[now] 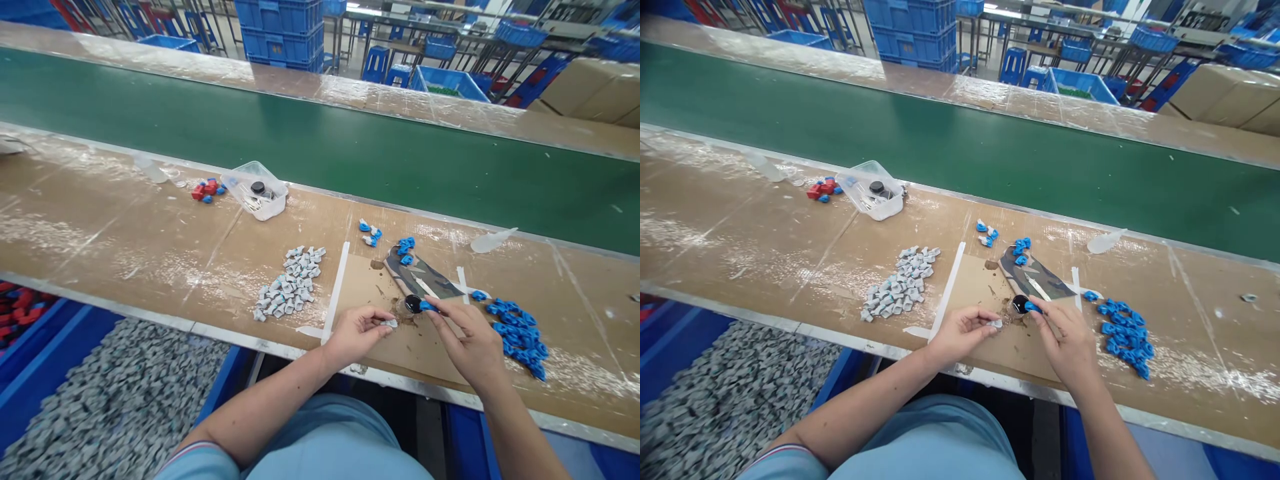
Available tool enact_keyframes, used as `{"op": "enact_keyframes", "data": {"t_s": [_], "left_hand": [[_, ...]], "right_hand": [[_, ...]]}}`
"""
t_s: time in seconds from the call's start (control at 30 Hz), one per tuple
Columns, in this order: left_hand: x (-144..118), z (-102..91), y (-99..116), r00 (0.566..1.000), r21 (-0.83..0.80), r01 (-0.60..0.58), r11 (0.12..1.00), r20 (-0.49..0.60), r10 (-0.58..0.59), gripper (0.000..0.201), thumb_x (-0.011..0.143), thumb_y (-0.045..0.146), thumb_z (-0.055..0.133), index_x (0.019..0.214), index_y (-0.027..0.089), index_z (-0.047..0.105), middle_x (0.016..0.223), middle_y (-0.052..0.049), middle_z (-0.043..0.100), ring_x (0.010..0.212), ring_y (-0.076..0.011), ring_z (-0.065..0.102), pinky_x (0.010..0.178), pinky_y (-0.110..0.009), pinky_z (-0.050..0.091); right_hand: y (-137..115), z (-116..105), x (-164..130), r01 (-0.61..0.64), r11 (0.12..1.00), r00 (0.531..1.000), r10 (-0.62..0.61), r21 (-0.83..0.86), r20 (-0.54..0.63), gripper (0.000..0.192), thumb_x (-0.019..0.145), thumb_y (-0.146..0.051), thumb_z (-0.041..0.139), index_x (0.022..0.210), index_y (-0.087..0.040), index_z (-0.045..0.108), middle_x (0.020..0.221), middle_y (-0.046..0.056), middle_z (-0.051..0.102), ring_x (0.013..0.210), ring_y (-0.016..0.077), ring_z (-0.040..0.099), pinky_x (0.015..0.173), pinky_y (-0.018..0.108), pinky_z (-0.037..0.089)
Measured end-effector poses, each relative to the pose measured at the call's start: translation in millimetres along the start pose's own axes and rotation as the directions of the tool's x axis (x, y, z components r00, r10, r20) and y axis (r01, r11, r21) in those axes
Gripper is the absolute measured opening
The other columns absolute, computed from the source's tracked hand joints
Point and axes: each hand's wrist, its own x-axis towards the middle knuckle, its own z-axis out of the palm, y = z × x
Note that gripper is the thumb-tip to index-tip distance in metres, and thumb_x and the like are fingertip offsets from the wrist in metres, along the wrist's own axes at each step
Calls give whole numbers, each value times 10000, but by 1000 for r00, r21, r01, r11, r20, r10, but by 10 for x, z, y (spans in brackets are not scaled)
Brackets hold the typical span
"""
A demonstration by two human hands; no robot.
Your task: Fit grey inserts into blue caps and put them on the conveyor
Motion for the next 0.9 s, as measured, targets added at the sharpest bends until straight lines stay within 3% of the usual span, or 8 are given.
{"op": "enact_keyframes", "data": {"t_s": [0.07, 0.17, 0.23, 0.3, 0.4, 0.6, 0.73, 0.9], "left_hand": [[2, 6, 7, 1000, -44, 2, 999, -2, -2, 318, 630, 359, 785, 839, 141, 685, 801, -51, 702, 739, -149, 649, 778, -295, 519], [6, 11, 20, 1000, -105, -2, 995, 2, 2, 331, 612, 320, 804, 857, 143, 670, 823, -47, 693, 780, -143, 647, 790, -282, 515], [9, 12, 25, 1000, -124, 3, 992, 5, -2, 360, 600, 281, 817, 894, 147, 659, 841, -46, 687, 806, -141, 646, 791, -273, 512], [9, 10, 24, 1000, -128, 7, 992, 17, -5, 382, 597, 256, 820, 921, 149, 648, 849, -47, 684, 814, -141, 646, 790, -272, 510], [1, 7, 20, 998, -135, -6, 991, 54, 13, 389, 606, 253, 817, 935, 151, 636, 857, -51, 685, 831, -150, 652, 817, -291, 508], [-5, 5, -9, 993, -149, -18, 989, 117, 36, 410, 618, 286, 811, 951, 155, 612, 875, -56, 691, 859, -170, 663, 836, -313, 509], [-3, -9, -52, 988, -84, -36, 996, 144, 48, 395, 663, 285, 777, 996, 160, 607, 902, -58, 689, 853, -165, 661, 817, -298, 505], [-38, -26, -53, 976, 43, -74, 996, 210, 63, 380, 692, 267, 746, 1031, 171, 602, 883, -46, 685, 837, -160, 651, 808, -293, 492]], "right_hand": [[-3, -12, -16, -174, 980, 985, 173, 97, 18, 262, 859, -389, 549, 1025, -250, 695, 904, 45, 714, 787, 190, 649, 718, 323, 527], [-41, -22, -29, -421, 853, 907, 400, 308, 130, 335, 808, -476, 584, 1003, -232, 704, 932, 58, 725, 818, 209, 668, 732, 338, 542], [-92, -14, -47, -503, 747, 864, 453, 435, 222, 364, 785, -503, 601, 990, -222, 707, 962, 70, 725, 880, 226, 669, 761, 343, 546], [-159, 9, -87, -519, 698, 854, 439, 493, 278, 361, 781, -497, 612, 991, -220, 704, 985, 76, 722, 905, 225, 666, 775, 337, 548], [-260, 61, -175, -442, 767, 897, 363, 466, 252, 307, 798, -441, 614, 1006, -229, 691, 956, 62, 722, 848, 196, 670, 764, 324, 554], [-355, 134, -240, -129, 931, 990, 101, 341, 100, 165, 843, -276, 596, 986, -254, 677, 927, 26, 720, 873, 167, 664, 766, 290, 551], [-326, 106, -196, 30, 948, 996, -53, 316, 67, 186, 840, -207, 605, 1003, -261, 675, 870, 10, 725, 818, 161, 667, 723, 286, 551], [-282, -13, -103, 72, 927, 972, -148, 367, 183, 174, 832, -209, 615, 956, -285, 711, 782, -3, 724, 697, 152, 671, 613, 261, 555]]}}
